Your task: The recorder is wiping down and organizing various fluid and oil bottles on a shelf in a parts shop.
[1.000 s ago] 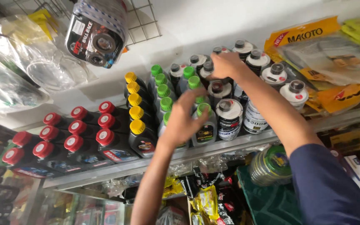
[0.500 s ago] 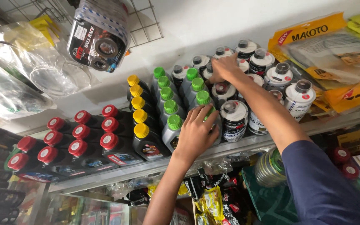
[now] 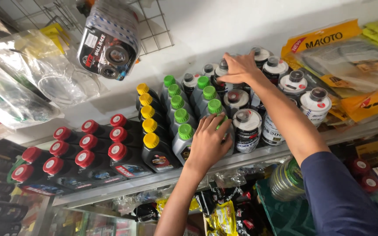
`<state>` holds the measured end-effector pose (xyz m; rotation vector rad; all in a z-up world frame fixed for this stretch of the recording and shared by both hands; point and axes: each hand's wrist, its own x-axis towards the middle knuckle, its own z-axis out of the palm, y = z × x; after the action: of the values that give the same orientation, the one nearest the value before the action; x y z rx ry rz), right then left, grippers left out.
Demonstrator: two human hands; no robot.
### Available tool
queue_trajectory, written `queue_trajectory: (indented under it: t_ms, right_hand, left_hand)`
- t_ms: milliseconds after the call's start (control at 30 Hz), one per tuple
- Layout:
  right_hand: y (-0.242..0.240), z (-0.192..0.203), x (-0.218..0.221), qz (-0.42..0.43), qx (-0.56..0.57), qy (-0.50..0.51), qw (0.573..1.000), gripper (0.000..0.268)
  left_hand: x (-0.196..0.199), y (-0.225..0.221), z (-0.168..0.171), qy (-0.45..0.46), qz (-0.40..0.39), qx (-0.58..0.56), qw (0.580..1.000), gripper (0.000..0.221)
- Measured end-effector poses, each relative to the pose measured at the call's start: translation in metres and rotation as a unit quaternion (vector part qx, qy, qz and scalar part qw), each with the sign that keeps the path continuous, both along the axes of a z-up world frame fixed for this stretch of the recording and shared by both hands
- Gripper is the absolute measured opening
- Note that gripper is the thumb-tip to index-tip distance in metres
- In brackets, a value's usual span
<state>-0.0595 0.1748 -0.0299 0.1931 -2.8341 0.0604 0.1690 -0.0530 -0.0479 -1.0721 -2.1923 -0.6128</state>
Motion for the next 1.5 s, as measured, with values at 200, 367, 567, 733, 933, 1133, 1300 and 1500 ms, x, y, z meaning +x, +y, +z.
queue_trajectory:
  t_ms: [200,367,567,733,933,1133,1300,1500]
  right_hand:
    - [-0.002,0.042,0.016,0.008,-0.071,0.032,0.997,0.079]
    - [0.009,0.075,0.032,0.062,-0.102,0.157,0.980,0.075]
    - [0.034,0.098,0.098,0.113,-0.106,0.383,0.911,0.075]
    - [0.058,0.108,0.198,0.127,-0.165,0.448,0.870,0.071]
    - [0.058,0.102,0.334,0.174,-0.162,0.360,0.902,0.072]
    - [0.034,0.044,0.381,0.243,-0.304,0.077,0.918,0.076]
    - [0.016,-0.002,0.401,0.124,-0.424,-0.074,0.894,0.081]
    - [-0.011,-0.130,0.402,0.102,-0.708,0.070,0.695,0.061]
  left_hand:
    - [0.000,0.004,-0.003,0.012,0.017,0.005,1.000,0.040]
    - [0.002,0.003,-0.003,0.009,0.025,0.004,1.000,0.039]
    - [0.015,-0.007,0.008,-0.006,0.003,0.043,0.999,0.043]
    - [0.041,-0.028,-0.001,-0.070,-0.003,0.139,0.988,0.041]
    - [0.073,-0.029,-0.068,-0.280,-0.078,0.286,0.913,0.053]
    - [0.077,0.023,-0.117,-0.605,-0.451,0.313,0.577,0.122]
    - [0.089,0.034,-0.156,-0.663,-0.468,0.217,0.543,0.123]
    - [0.137,0.040,-0.231,-0.743,-0.264,0.411,0.457,0.121]
